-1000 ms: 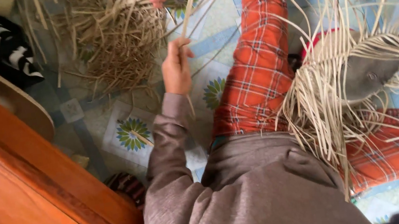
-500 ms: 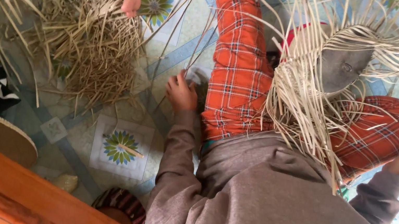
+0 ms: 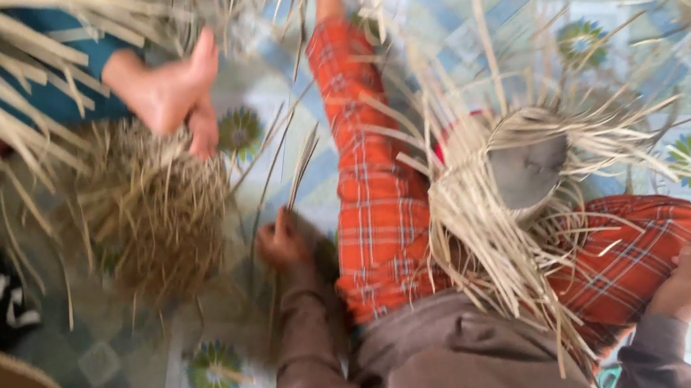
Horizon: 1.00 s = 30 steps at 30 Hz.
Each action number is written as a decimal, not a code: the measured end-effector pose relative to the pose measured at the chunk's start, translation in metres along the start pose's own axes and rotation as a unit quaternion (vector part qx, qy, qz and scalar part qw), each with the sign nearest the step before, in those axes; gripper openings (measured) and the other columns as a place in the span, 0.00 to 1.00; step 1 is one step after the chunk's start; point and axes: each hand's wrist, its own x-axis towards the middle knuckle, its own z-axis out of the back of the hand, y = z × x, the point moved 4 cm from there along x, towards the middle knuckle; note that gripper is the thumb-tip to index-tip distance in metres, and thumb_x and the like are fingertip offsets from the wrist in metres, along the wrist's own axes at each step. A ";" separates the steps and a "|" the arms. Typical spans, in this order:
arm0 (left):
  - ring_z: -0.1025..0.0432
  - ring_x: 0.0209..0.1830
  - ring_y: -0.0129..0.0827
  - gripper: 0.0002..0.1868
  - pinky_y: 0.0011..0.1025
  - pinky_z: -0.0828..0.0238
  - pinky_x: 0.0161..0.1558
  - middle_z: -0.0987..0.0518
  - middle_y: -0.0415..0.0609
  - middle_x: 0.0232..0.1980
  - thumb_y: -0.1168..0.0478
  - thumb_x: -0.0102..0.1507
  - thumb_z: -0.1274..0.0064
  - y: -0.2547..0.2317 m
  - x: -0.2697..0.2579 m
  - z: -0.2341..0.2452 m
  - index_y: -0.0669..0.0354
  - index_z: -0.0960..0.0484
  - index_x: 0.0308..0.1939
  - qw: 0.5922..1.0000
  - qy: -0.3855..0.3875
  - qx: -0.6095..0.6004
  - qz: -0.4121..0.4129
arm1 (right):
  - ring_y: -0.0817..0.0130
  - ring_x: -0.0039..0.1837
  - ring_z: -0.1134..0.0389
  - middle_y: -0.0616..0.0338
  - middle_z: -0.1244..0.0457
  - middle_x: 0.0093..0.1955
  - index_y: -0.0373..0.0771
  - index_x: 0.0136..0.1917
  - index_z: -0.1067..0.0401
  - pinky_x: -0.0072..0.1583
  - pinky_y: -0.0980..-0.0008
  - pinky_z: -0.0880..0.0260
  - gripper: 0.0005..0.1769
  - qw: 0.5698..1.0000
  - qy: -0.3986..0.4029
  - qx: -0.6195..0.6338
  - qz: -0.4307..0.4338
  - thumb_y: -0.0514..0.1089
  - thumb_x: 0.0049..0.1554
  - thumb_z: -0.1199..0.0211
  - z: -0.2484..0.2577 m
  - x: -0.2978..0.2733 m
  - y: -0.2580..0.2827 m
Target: Weaving a hat from dried plant fibers using a wooden mold for shaping.
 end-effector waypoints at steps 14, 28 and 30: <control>0.36 0.49 0.41 0.11 0.39 0.36 0.53 0.28 0.48 0.48 0.60 0.68 0.48 -0.154 0.037 -0.091 0.51 0.17 0.54 0.962 0.015 -0.028 -0.271 | 0.68 0.47 0.37 0.53 0.34 0.49 0.27 0.62 0.24 0.53 0.71 0.33 0.01 0.999 -0.012 -0.020 -0.024 0.28 0.78 0.34 -0.002 -0.005 -0.009; 0.35 0.28 0.31 0.09 0.31 0.36 0.53 0.19 0.44 0.36 0.57 0.64 0.44 -0.288 0.010 -0.156 0.55 0.13 0.41 0.921 0.111 -0.118 -0.354 | 0.66 0.46 0.38 0.49 0.34 0.48 0.22 0.61 0.24 0.53 0.71 0.36 0.04 0.999 -0.024 -0.030 -0.001 0.28 0.78 0.32 -0.003 -0.008 -0.017; 0.31 0.29 0.33 0.06 0.30 0.31 0.39 0.16 0.41 0.32 0.60 0.61 0.40 -0.305 0.008 -0.165 0.52 0.11 0.40 0.920 0.079 -0.059 -0.378 | 0.66 0.48 0.37 0.48 0.34 0.50 0.21 0.62 0.24 0.53 0.71 0.35 0.03 1.000 -0.020 -0.007 -0.007 0.27 0.78 0.33 -0.004 -0.008 -0.015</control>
